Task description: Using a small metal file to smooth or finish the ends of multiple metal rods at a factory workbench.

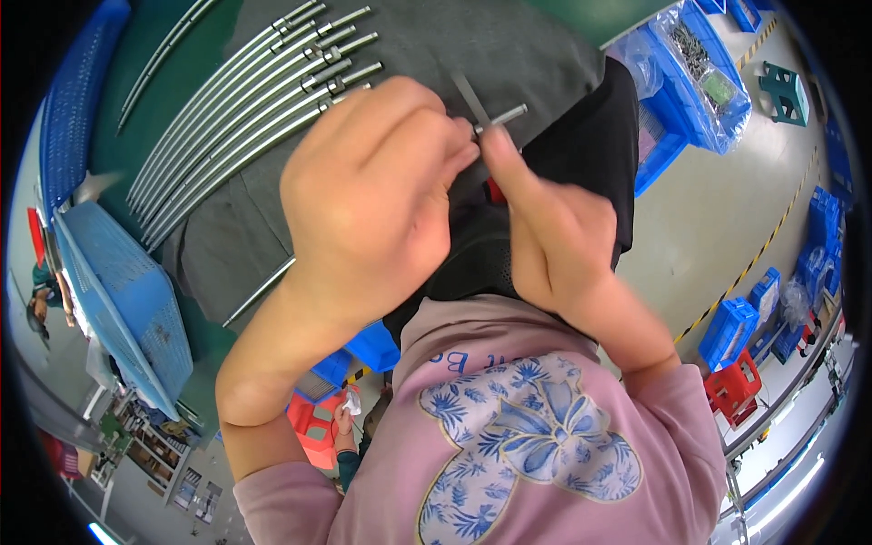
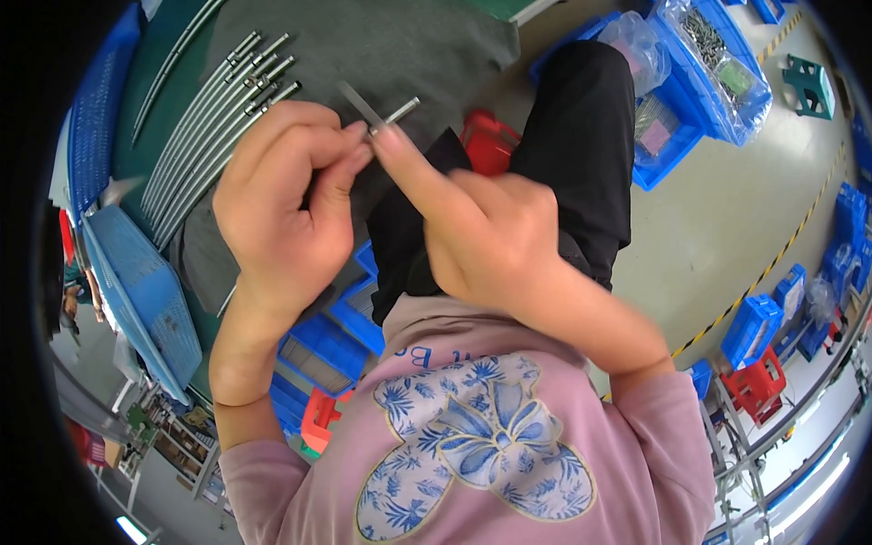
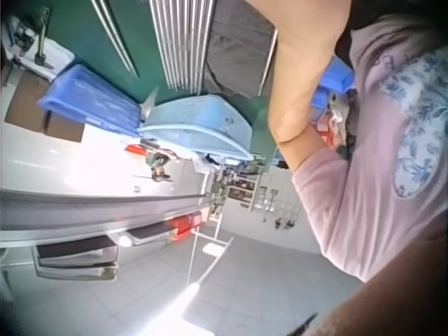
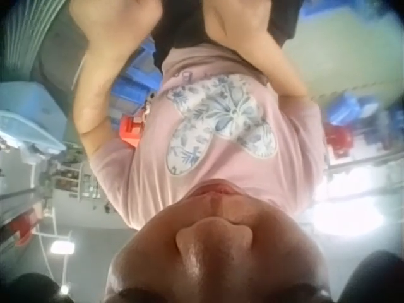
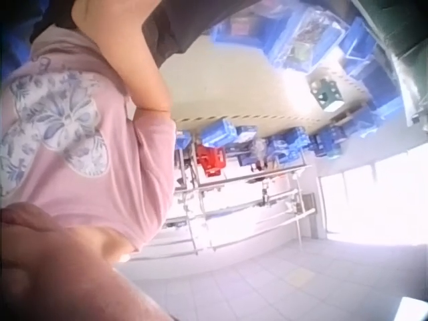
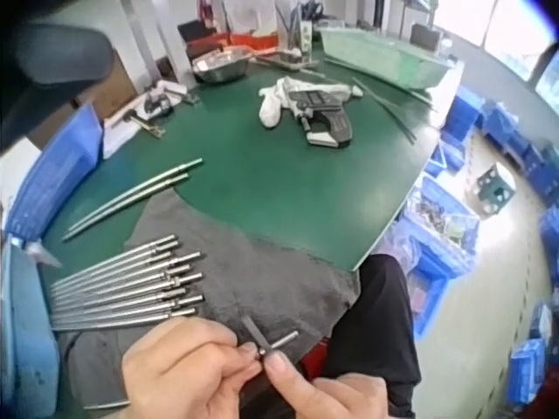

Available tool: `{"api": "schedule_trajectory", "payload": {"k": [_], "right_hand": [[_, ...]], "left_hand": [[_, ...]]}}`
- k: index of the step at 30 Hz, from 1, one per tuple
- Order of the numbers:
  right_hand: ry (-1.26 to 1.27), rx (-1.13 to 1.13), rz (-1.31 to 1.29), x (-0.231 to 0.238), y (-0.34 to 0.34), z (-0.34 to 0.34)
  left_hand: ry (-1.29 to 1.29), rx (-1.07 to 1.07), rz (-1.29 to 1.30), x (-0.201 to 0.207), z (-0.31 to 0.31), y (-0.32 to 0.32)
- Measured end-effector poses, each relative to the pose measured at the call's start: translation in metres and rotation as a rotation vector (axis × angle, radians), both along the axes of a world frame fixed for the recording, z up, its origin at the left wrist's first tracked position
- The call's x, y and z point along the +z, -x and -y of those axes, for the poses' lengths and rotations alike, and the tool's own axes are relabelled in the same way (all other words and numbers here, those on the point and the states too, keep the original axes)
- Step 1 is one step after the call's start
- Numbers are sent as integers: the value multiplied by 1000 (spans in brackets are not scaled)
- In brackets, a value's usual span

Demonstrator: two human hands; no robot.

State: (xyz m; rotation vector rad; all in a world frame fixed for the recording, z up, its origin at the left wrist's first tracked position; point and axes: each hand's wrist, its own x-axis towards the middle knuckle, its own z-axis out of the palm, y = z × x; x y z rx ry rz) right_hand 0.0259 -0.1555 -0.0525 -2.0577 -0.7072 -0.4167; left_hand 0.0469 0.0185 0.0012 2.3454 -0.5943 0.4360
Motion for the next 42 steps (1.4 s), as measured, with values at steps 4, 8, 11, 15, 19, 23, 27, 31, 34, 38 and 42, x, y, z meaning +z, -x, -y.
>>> {"api": "schedule_trajectory", "payload": {"k": [4,8,11,15,19,23,27,31,34,38,42], "right_hand": [[42,37,-38,0,3,13],[157,98,-234,44,-2,10],[281,173,-385,55,9,33],[273,140,-362,61,-2,16],[291,103,-333,53,0,14],[192,101,-284,46,-2,7],[122,49,-203,23,6,21],[8,39,-46,10,-8,2],[2,-8,-14,-9,12,9],[-69,-3,43,-4,-6,-7],[-20,3,10,-20,15,16]], "left_hand": [[-3,10,17,0,3,-2],[-7,22,39,-3,0,2],[-7,22,65,-2,3,-4],[-13,43,46,-2,2,0],[33,35,45,-2,5,-2],[7,10,37,-3,3,1],[23,18,30,-3,6,-2],[4,25,30,-6,0,-2],[32,34,35,-7,4,-1],[13,28,26,-4,1,0],[30,27,51,-7,5,-2]]}}
